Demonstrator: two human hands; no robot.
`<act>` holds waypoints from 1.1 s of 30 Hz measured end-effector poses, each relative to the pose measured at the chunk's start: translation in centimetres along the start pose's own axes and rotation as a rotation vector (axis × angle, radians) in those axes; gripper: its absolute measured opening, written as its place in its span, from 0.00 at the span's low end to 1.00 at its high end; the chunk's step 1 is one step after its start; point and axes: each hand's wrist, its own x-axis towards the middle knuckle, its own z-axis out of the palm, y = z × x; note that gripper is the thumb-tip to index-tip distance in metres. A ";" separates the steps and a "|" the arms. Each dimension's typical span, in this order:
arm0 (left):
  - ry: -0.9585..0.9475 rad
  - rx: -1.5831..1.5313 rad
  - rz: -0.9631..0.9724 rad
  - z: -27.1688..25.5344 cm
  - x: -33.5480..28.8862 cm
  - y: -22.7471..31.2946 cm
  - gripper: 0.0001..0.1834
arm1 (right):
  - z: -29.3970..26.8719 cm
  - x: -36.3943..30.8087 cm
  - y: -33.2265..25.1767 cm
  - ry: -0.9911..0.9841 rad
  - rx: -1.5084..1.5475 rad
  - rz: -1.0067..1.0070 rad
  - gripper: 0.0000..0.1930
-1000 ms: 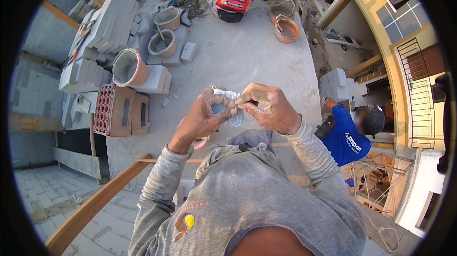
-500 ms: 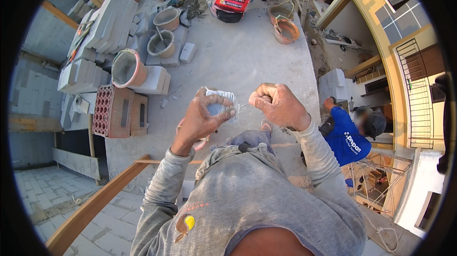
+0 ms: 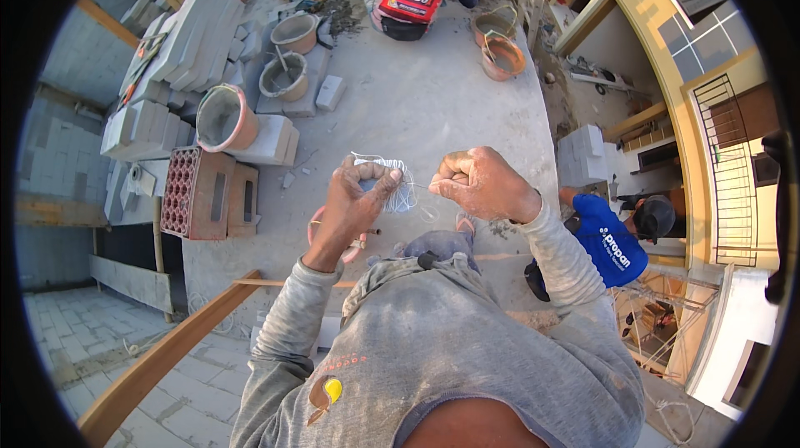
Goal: The person holds a bundle of white string and repeatedly pulls, twists, and ties sections of it by hand. They form knots and loops while standing on a construction site, occasionally adjusting the string with both hands.
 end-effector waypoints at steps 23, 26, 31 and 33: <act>0.053 0.366 0.261 0.8 -1.3 1.3 0.14 | -1.6 -0.3 -2.2 0.213 -0.046 0.016 0.13; -0.017 0.339 0.336 0.8 -1.5 1.4 0.12 | -1.9 0.3 -1.8 0.158 0.065 0.118 0.14; -0.014 0.356 0.283 0.6 -1.4 1.0 0.18 | -1.8 0.5 -1.4 0.175 0.084 0.143 0.15; 0.025 0.375 0.241 0.5 -1.4 0.5 0.25 | -1.7 0.1 -1.5 0.158 0.120 0.136 0.16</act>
